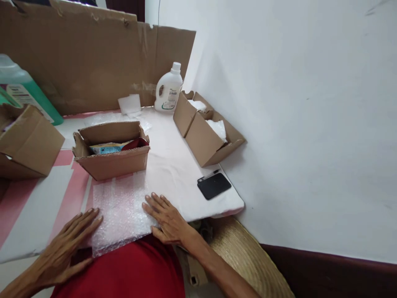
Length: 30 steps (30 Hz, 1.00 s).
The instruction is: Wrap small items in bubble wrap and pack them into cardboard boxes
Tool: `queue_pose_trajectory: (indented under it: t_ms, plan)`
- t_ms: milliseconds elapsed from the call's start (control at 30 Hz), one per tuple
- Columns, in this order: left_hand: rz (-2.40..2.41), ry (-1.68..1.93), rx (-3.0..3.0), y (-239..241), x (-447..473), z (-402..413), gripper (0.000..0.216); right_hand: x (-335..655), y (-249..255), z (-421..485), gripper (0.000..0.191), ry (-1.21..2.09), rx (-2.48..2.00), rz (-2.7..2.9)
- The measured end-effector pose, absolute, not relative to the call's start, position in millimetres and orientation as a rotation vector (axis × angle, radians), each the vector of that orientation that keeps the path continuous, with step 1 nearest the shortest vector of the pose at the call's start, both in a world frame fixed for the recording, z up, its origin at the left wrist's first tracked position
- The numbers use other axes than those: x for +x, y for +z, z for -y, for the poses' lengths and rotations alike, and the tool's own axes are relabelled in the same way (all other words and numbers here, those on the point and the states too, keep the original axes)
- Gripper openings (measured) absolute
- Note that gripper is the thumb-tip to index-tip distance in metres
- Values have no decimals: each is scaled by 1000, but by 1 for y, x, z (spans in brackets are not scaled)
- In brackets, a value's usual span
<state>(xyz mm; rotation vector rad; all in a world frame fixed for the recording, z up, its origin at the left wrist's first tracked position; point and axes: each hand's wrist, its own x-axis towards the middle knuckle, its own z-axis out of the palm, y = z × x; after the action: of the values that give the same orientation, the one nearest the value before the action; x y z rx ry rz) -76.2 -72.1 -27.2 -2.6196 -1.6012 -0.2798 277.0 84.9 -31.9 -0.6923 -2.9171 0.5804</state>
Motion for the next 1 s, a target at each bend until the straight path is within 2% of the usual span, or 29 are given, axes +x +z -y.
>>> queue_pose_trajectory:
  t_ms: [100,267,500,700,800,867,1000]
  plan:
    - [1552,-298,-2531,-38,-73,78,75,284,-31,-77,82,581,-628,2965]
    - [1496,-490,-2416,-52,-66,74,70,294,-39,-73,91,539,-490,3002]
    - [1576,-476,-2481,-55,-74,76,67,287,-42,-83,86,440,-615,3042]
    - [1692,-533,-2478,-61,-71,76,67,280,-37,-84,61,480,-611,2941]
    - [1714,-579,-2519,-58,-69,77,66,273,-42,-84,54,462,-641,2857]
    - [1757,-644,-2527,-56,-69,77,62,267,-46,-84,48,464,-671,2778]
    - [1851,-818,-2466,-56,-71,73,47,258,-52,-85,24,554,-692,2530]
